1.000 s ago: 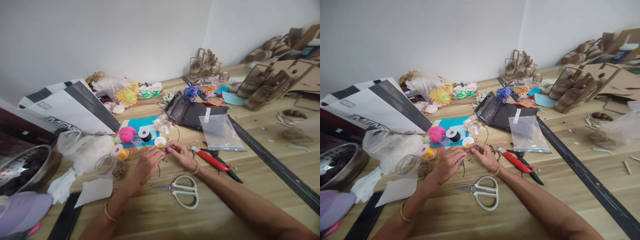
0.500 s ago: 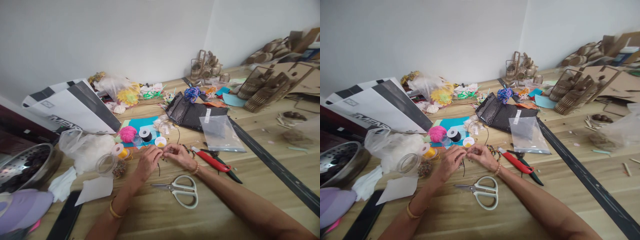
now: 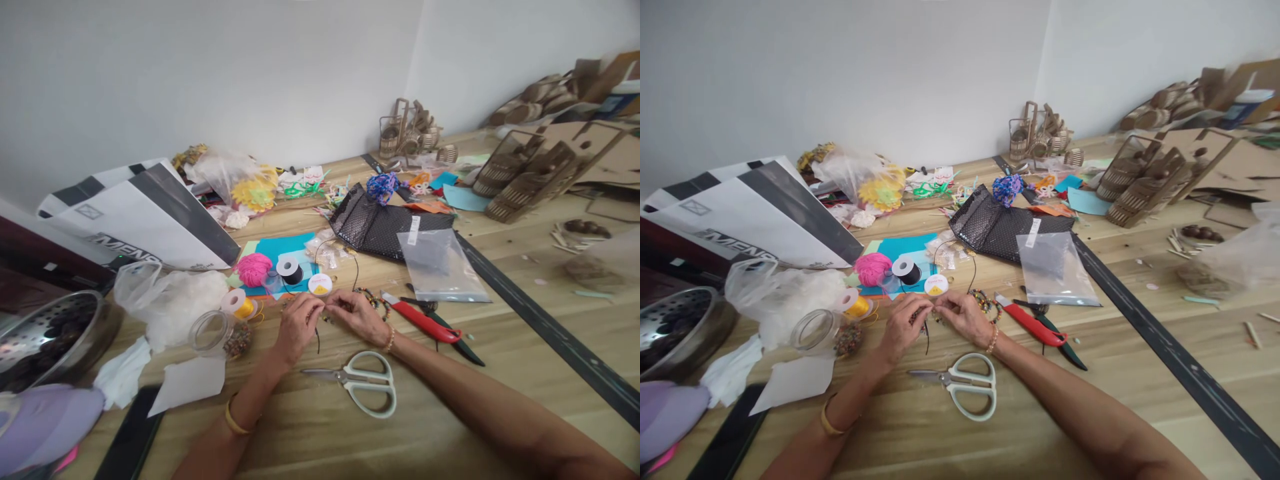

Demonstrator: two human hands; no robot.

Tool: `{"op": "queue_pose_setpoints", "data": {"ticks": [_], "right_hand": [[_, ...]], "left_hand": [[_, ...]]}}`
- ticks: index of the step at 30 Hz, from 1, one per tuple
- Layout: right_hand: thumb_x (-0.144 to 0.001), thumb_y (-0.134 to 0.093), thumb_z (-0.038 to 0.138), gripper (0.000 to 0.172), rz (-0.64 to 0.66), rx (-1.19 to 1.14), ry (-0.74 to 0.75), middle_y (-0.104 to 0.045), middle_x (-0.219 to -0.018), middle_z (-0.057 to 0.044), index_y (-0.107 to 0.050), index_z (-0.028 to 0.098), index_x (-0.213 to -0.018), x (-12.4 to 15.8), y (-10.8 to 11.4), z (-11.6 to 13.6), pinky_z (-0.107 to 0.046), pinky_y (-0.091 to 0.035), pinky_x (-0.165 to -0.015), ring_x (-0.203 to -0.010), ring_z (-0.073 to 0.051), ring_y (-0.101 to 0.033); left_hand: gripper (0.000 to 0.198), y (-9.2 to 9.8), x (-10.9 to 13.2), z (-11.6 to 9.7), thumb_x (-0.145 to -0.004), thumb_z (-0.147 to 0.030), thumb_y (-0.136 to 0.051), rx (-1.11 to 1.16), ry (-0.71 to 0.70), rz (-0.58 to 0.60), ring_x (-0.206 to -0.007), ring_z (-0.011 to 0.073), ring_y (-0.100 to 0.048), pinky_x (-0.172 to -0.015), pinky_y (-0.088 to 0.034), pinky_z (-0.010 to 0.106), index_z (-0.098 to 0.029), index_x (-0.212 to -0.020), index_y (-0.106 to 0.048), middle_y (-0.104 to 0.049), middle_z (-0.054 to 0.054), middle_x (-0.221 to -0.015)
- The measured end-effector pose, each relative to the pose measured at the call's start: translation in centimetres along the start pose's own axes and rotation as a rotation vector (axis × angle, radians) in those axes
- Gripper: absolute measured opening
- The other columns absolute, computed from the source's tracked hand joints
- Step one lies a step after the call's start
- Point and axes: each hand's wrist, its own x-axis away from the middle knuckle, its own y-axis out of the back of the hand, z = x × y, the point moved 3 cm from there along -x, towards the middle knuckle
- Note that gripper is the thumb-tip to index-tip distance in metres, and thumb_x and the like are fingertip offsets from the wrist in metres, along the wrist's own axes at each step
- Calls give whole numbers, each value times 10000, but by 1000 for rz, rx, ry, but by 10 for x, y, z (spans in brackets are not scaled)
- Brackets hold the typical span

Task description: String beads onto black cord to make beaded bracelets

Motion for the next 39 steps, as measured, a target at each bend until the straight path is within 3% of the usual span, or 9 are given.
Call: {"op": "queue_pose_setpoints", "data": {"ticks": [8, 15, 24, 32, 36, 39], "right_hand": [[-926, -508, 230, 133, -62, 177, 194, -613, -795, -44, -581, 166, -835, 4, -2, 4, -274, -441, -689, -730, -159, -552], [-946, -463, 198, 116, -130, 293, 337, -585, -805, -56, -546, 186, -866, 8, -4, 9, -291, -449, -680, -748, -177, -547], [-947, -465, 208, 116, -119, 296, 324, -584, -799, -51, -539, 190, -859, 8, -4, 9, -291, -450, -664, -732, -175, -555], [-945, -474, 209, 113, -123, 280, 321, -591, -809, -50, -548, 187, -861, 7, -5, 8, -282, -456, -676, -743, -173, -562], [-943, -471, 202, 111, -116, 280, 316, -597, -810, -55, -548, 190, -864, 7, -5, 8, -290, -460, -687, -746, -177, -556], [-943, -473, 203, 104, -116, 276, 303, -608, -825, -63, -551, 192, -875, 7, -4, 7, -303, -466, -708, -764, -185, -565]], "left_hand": [[128, -7, 3, 3, -900, -172, -521, 71, 95, -25, -832, 189, -608, -761, -476, 298, -164, -859, -642, -660, 62, -843], [201, -18, 5, 2, -893, -231, -538, -186, 162, 271, -875, 243, -544, -793, -446, 373, -166, -748, -662, -614, 74, -815], [246, -23, 5, 3, -915, -264, -497, -288, 221, 374, -942, 260, -527, -849, -417, 402, -169, -758, -660, -617, 88, -891], [192, -27, 5, 3, -897, -225, -513, -269, 220, 354, -914, 248, -542, -834, -428, 399, -165, -776, -650, -631, 87, -891], [152, -23, 2, 5, -835, -175, -568, -159, 241, 247, -856, 239, -554, -795, -435, 391, -174, -697, -630, -640, 75, -804], [106, -14, -2, 12, -784, -156, -593, 112, 362, 121, -778, 209, -576, -740, -450, 348, -179, -691, -639, -652, 51, -730]]}}
